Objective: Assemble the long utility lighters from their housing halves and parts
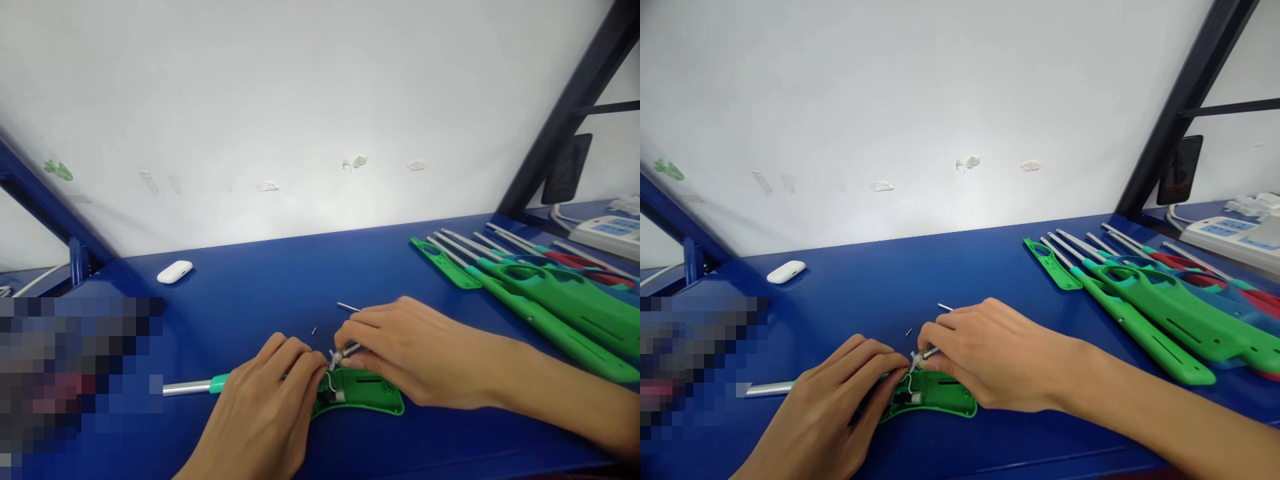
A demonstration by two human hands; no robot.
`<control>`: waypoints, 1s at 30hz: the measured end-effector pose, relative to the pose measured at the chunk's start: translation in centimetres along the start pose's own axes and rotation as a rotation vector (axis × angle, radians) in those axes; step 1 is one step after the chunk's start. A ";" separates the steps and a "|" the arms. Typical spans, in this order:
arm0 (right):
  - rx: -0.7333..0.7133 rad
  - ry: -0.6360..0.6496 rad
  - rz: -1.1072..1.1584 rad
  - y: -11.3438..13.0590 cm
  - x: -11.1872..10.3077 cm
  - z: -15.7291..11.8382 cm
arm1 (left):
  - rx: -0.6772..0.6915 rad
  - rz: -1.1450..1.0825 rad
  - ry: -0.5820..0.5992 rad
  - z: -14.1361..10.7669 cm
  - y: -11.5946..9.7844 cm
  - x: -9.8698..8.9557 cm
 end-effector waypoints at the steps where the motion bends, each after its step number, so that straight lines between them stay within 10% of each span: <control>1: 0.001 0.006 0.001 0.0 0.1 0.0 | 0.000 0.001 0.000 0.0 0.0 0.0; 30: -0.067 -0.018 -0.008 0.1 0.5 -0.1 | -0.023 0.021 -0.037 0.1 -0.2 -0.1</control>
Point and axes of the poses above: each hand's wrist, its own z-axis towards the middle knuckle, its own x-axis out of the palm, y = z × x, the point moved 8 cm from there along z, towards the middle knuckle, and after that the axes turned 7 degrees about y, right-handed, at the moved point
